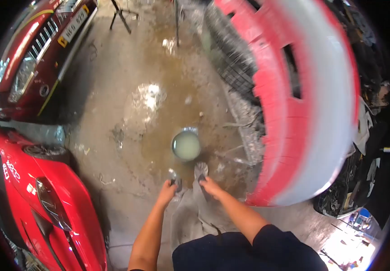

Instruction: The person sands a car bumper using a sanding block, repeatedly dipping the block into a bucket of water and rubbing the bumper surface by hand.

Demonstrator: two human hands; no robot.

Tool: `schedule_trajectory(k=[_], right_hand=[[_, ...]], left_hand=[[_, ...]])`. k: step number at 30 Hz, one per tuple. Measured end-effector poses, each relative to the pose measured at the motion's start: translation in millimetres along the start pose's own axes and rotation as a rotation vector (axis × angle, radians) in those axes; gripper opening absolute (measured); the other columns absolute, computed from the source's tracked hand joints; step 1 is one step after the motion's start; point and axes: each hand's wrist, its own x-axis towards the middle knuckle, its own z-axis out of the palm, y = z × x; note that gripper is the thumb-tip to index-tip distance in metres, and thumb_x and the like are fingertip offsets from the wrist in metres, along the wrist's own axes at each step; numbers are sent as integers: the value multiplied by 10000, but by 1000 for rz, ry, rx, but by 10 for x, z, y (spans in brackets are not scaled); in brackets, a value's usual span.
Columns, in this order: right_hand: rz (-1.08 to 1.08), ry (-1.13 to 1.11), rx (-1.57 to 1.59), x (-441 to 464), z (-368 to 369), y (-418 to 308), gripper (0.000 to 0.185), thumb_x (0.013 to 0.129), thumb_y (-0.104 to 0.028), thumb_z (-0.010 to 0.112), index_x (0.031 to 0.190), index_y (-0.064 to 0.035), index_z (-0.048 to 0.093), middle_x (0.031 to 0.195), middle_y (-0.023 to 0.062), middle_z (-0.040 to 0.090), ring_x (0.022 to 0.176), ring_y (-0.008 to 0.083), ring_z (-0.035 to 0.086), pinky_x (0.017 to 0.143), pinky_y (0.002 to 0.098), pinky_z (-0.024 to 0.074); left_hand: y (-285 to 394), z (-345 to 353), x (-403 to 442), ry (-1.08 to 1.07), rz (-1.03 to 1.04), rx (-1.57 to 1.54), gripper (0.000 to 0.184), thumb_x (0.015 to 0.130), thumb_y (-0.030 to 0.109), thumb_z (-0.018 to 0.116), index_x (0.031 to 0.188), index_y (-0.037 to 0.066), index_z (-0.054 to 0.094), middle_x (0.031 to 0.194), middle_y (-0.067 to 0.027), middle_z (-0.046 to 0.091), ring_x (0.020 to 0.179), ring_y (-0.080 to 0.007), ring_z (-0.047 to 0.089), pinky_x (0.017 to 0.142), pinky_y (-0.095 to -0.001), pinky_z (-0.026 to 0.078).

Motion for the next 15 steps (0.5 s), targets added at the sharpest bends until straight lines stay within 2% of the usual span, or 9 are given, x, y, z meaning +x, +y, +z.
schedule_trajectory(k=[2, 3, 5, 6, 7, 8, 9, 13, 15], right_hand=[[-67, 59, -49, 993, 199, 584, 513, 1036, -302, 594, 1453, -8, 536, 1360, 203, 655, 1238, 311, 612, 1058, 424, 473], [8, 29, -89, 1091, 177, 392, 537, 1035, -303, 575, 1479, -7, 511, 1408, 229, 622, 1275, 339, 596, 1077, 432, 463], [22, 1, -229, 1712, 170, 414, 666, 1041, -409, 478, 1579, -23, 403, 1536, 300, 511, 1455, 420, 476, 1190, 481, 391], [-28, 87, -204, 2059, 241, 492, 634, 1031, -391, 448, 1539, -12, 446, 1492, 318, 541, 1414, 438, 509, 1170, 498, 403], [-168, 115, -268, 2195, 215, 226, 581, 1002, -337, 471, 1467, 10, 502, 1406, 335, 592, 1348, 468, 547, 1127, 518, 427], [-181, 101, -231, 2365, 213, 16, 561, 989, -313, 485, 1440, 18, 516, 1374, 338, 605, 1324, 481, 553, 1110, 524, 434], [-191, 91, -195, 2548, 222, -128, 542, 976, -290, 498, 1414, 26, 529, 1342, 342, 618, 1301, 493, 559, 1093, 530, 441], [-234, 130, -182, 3269, 333, -411, 513, 965, -277, 541, 1359, 51, 556, 1296, 355, 629, 1261, 513, 574, 1064, 537, 456], [-226, 215, -227, 3722, 462, -199, 550, 964, -298, 552, 1364, 80, 545, 1304, 374, 615, 1264, 518, 572, 1070, 537, 457]], left_hand=[[96, 217, 470, 51, -8, -36, 255, 980, 173, 616, 1174, 27, 538, 1092, -108, 625, 1018, -212, 613, 792, -380, 562], [5, 288, 752, 70, 3, -62, 320, 994, 186, 596, 1246, 0, 531, 1165, -156, 635, 1091, -256, 626, 842, -408, 568], [-380, 438, 1460, 110, -22, -15, 498, 978, 151, 585, 1438, 16, 451, 1204, -242, 668, 1051, -357, 706, 825, -459, 597], [-511, 441, 1738, 101, 131, 284, 558, 965, 115, 587, 1491, 18, 426, 1263, -273, 656, 1115, -401, 690, 892, -485, 581], [-497, 467, 1957, 93, 201, 405, 594, 952, 76, 582, 1521, 20, 417, 1306, -292, 643, 1158, -429, 674, 946, -495, 563], [-474, 494, 2172, 93, 273, 525, 634, 939, 37, 576, 1550, 23, 408, 1349, -311, 631, 1201, -458, 657, 1000, -505, 544], [-333, 549, 2356, 106, 253, 468, 648, 926, -4, 563, 1557, 26, 417, 1376, -319, 620, 1222, -471, 640, 1042, -499, 522], [-1019, 843, 3651, 311, 470, 507, 594, 895, -94, 494, 1486, -37, 496, 1387, -331, 608, 1282, -461, 606, 1099, -509, 471], [-1061, 924, 3911, 301, 401, 663, 526, 893, -68, 522, 1417, -35, 556, 1350, -325, 630, 1283, -456, 605, 1100, -515, 468]])
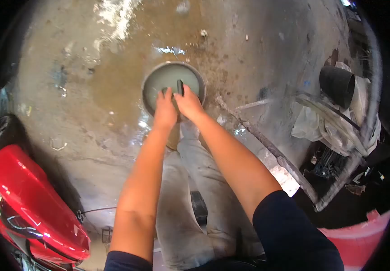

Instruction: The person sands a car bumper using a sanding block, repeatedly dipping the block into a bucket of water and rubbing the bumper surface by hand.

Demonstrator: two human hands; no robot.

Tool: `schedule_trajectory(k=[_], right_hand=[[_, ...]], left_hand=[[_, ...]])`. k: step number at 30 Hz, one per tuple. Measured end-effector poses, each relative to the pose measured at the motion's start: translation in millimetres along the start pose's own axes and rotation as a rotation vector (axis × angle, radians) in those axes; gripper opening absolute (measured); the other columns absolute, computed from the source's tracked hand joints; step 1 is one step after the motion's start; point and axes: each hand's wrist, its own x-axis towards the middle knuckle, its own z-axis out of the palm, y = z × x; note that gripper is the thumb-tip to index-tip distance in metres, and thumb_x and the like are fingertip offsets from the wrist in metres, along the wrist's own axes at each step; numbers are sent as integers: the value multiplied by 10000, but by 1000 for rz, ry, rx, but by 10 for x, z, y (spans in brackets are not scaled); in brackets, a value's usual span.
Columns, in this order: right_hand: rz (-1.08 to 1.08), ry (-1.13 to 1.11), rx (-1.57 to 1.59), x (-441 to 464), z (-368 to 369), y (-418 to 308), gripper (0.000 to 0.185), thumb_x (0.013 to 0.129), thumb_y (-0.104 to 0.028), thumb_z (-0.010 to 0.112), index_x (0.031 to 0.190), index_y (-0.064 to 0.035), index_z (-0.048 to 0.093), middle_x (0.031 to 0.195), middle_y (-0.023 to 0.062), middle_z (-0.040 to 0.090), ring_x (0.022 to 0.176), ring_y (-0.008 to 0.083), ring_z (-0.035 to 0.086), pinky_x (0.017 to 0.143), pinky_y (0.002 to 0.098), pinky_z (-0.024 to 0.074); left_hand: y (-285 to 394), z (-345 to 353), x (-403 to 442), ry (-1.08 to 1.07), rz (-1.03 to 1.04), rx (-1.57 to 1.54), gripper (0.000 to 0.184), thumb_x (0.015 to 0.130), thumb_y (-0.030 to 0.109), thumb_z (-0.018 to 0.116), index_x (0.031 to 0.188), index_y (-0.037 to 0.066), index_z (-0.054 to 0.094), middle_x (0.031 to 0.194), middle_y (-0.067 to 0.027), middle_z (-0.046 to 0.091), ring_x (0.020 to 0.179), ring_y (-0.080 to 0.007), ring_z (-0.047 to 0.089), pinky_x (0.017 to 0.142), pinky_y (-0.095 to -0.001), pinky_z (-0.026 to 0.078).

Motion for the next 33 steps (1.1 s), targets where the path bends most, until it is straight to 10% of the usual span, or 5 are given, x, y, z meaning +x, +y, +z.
schedule_trajectory(k=[7, 11, 19, 25, 33], right_hand=[[312, -236, -23, 397, 41, 181, 640, 963, -370, 570, 1368, 125, 550, 1362, 419, 559, 1307, 517, 547, 1109, 535, 435], [313, -168, 162, 217, -52, 45, 621, 994, -350, 520, 1418, 104, 536, 1411, 429, 521, 1377, 501, 499, 1160, 514, 397], [-306, -67, -139, -1280, -639, -548, 835, 873, -89, 699, 1635, -111, 357, 1649, 279, 346, 1508, 456, 369, 1214, 483, 369], [-912, 111, -224, -3038, -1463, -1674, 563, 876, -9, 645, 1427, -122, 616, 1540, 182, 501, 1410, 400, 489, 1151, 489, 434], [-426, 215, 507, -5548, -2598, -2618, 349, 966, -195, 710, 1264, -44, 610, 1026, 106, 660, 951, 198, 649, 862, 367, 514]], left_hand=[[-444, 315, 401, -535, -132, 251, 277, 917, 50, 603, 1177, -43, 623, 1099, -307, 710, 1115, -494, 657, 968, -564, 521], [-179, -2, 231, -116, -140, 44, 231, 1015, 148, 560, 1082, -63, 627, 954, -280, 725, 972, -425, 726, 870, -518, 576], [693, -1821, -552, -229, -636, -1087, 308, 1037, 125, 540, 1323, 18, 574, 1167, -97, 655, 991, -203, 681, 695, -359, 670], [1889, -3523, -1574, -435, -479, -972, 365, 1066, 237, 565, 1385, 61, 554, 1125, -90, 706, 950, -182, 714, 656, -340, 634], [3502, -4528, -2852, -748, -171, -1108, 550, 1099, 516, 484, 1414, 70, 552, 1010, -136, 710, 864, -223, 721, 718, -377, 617]])
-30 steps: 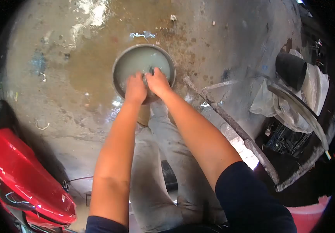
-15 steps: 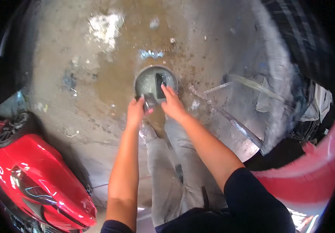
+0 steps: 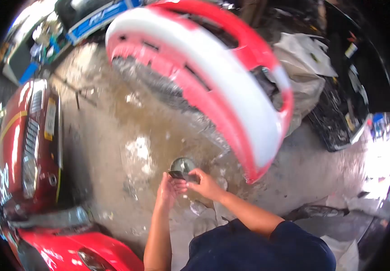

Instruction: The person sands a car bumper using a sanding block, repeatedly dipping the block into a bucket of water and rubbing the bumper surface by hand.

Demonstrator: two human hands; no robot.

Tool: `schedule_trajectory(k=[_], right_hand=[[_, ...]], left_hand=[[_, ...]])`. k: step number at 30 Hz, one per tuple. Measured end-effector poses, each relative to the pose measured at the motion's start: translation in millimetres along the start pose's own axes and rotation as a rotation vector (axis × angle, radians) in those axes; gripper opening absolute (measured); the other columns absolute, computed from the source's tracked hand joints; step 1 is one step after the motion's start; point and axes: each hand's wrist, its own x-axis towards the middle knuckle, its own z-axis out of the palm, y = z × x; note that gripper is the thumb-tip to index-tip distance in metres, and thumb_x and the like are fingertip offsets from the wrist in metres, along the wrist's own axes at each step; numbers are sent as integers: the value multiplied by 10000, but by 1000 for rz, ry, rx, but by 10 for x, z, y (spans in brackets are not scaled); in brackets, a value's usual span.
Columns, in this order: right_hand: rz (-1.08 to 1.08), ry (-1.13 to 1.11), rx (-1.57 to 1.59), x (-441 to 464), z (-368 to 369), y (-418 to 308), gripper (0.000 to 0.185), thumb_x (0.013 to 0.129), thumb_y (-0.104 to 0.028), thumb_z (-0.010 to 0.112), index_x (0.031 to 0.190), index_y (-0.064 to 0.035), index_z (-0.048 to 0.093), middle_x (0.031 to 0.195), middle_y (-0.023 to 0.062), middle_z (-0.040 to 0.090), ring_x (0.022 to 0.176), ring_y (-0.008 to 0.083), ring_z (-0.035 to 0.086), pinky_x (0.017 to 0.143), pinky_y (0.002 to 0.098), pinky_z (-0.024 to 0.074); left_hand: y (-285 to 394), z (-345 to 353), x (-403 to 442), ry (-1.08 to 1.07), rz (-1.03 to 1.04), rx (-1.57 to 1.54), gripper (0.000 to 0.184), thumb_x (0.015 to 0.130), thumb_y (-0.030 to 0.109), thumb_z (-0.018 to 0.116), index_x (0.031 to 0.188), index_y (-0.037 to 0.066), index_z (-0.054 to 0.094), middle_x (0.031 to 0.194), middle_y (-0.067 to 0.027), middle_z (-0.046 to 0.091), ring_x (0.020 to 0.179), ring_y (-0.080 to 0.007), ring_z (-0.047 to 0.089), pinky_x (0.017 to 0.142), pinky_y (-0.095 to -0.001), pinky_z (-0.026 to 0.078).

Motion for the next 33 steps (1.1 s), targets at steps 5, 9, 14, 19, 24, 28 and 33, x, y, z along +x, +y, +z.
schedule_trajectory(k=[5, 9, 14, 19, 24, 28, 33], right_hand=[[19, 179, 336, -648, -733, -217, 467, 974, -88, 665, 1411, -27, 513, 1025, 55, 661, 997, 120, 631, 863, 289, 511], [-172, 456, 461, -1176, -1613, -22, 424, 993, -93, 594, 1401, -25, 499, 1309, 170, 618, 1121, 249, 642, 933, 356, 525], [-335, 648, 232, -1211, -2642, 18, 633, 1025, -120, 560, 1607, -23, 332, 1668, 199, 333, 1511, 296, 388, 1208, 405, 366], [-499, 478, -338, -549, -2837, -292, 721, 1014, -177, 589, 1631, 17, 269, 1717, 256, 200, 1607, 358, 196, 1311, 455, 180], [-541, 359, -446, -637, -3090, 107, 769, 1004, -227, 611, 1624, 52, 254, 1710, 282, 192, 1613, 375, 165, 1319, 486, 150], [-584, 282, -380, -256, -3161, -247, 771, 1004, -241, 610, 1627, 44, 257, 1712, 273, 199, 1613, 384, 164, 1317, 507, 139], [-585, 213, -408, -594, -3292, 29, 747, 1025, -260, 586, 1626, 44, 263, 1712, 264, 205, 1614, 382, 157, 1320, 511, 123]], left_hand=[[410, 1475, -55, -114, 84, 621, 454, 1108, 424, 520, 1387, 74, 597, 979, -123, 724, 870, -196, 710, 763, -327, 588], [729, 2305, 607, -39, 666, 1065, 417, 1084, 288, 595, 1411, 31, 571, 1219, -194, 657, 1147, -267, 638, 961, -438, 534], [1677, 3510, 1251, 368, 1299, 1526, 696, 1011, 410, 680, 1534, 14, 447, 1568, -326, 397, 1475, -465, 368, 1214, -534, 321], [2201, 3755, 2158, 886, 950, 1625, 1044, 868, 604, 744, 1651, 70, 308, 1665, -333, 257, 1561, -483, 216, 1272, -519, 221], [2253, 3673, 2401, 855, 947, 1435, 1084, 853, 472, 749, 1694, 102, 175, 1695, -368, 102, 1584, -497, 156, 1263, -523, 256], [2177, 3706, 2273, 796, 1002, 1360, 1068, 859, 452, 747, 1691, 94, 180, 1699, -367, 86, 1589, -494, 131, 1273, -523, 227], [2135, 3800, 2177, 760, 962, 1295, 1036, 870, 416, 732, 1685, 79, 189, 1701, -350, 123, 1597, -481, 101, 1279, -531, 204]])
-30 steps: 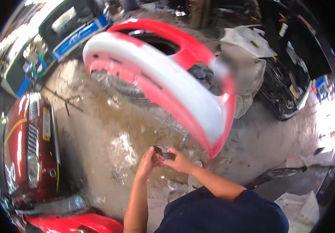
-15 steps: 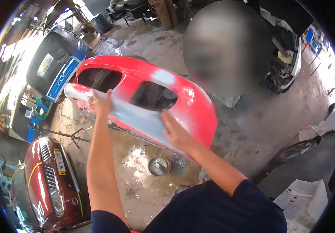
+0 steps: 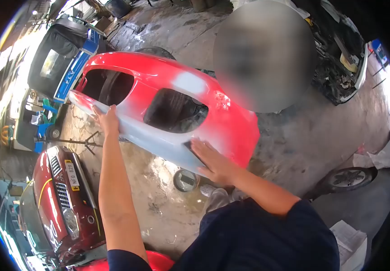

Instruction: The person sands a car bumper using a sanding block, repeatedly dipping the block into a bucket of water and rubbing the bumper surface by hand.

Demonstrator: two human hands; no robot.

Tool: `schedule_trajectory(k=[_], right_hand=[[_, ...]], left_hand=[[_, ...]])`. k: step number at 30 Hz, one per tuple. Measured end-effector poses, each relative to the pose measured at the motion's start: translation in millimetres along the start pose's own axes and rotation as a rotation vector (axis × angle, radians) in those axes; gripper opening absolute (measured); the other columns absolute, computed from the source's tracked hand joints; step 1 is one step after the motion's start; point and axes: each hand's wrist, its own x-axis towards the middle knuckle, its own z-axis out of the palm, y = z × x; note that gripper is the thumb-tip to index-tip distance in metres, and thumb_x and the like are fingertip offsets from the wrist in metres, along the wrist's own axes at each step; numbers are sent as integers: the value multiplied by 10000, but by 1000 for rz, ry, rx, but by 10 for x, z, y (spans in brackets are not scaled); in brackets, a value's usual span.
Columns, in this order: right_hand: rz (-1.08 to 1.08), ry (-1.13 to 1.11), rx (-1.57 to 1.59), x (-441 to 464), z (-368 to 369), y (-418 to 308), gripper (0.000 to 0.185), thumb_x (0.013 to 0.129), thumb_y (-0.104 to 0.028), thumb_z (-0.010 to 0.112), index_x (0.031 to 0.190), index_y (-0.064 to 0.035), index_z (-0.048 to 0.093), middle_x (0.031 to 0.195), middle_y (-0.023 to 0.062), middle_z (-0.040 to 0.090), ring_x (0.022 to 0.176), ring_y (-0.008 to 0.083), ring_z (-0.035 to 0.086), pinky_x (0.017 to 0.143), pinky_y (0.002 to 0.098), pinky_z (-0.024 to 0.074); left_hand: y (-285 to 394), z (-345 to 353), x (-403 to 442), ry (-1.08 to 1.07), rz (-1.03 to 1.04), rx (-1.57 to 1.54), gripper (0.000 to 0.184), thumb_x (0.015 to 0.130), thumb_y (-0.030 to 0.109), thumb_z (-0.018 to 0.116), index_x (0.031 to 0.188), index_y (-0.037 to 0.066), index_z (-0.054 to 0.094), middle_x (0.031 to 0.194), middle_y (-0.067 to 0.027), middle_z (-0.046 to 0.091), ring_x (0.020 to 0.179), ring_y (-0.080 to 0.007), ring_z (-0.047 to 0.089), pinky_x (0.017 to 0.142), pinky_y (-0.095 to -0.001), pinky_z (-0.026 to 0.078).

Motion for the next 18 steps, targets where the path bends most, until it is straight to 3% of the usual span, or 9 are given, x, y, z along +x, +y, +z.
schedule_trajectory(k=[5, 11, 14, 18], right_hand=[[-53, 98, -43, 286, 135, 86, 751, 1034, -265, 582, 1625, 54, 246, 1713, 256, 205, 1614, 381, 156, 1319, 521, 132], [-53, 93, -51, -135, 123, 29, 749, 1030, -267, 596, 1605, 79, 264, 1701, 271, 224, 1606, 392, 179, 1318, 508, 152], [-59, 145, -56, 288, 174, 82, 768, 1019, -294, 612, 1600, 80, 276, 1699, 272, 231, 1608, 388, 178, 1317, 507, 154], [-24, 39, -118, 98, 61, 154, 780, 1017, -317, 610, 1599, 82, 279, 1701, 271, 229, 1610, 380, 176, 1320, 491, 148]], left_hand=[[-134, 45, 111, 32, 47, 119, 1053, 858, 420, 739, 1686, 78, 186, 1702, -346, 132, 1602, -468, 106, 1278, -509, 222], [-110, 21, 121, -24, 13, 23, 1073, 853, 405, 748, 1690, 71, 165, 1707, -343, 121, 1609, -459, 87, 1289, -478, 204], [-127, -6, 105, -19, 49, 88, 1073, 854, 400, 748, 1688, 59, 165, 1711, -336, 118, 1611, -455, 83, 1292, -474, 197], [-166, 25, 173, -38, 17, -18, 1075, 854, 401, 748, 1683, 43, 166, 1712, -332, 121, 1609, -457, 92, 1293, -476, 191]])
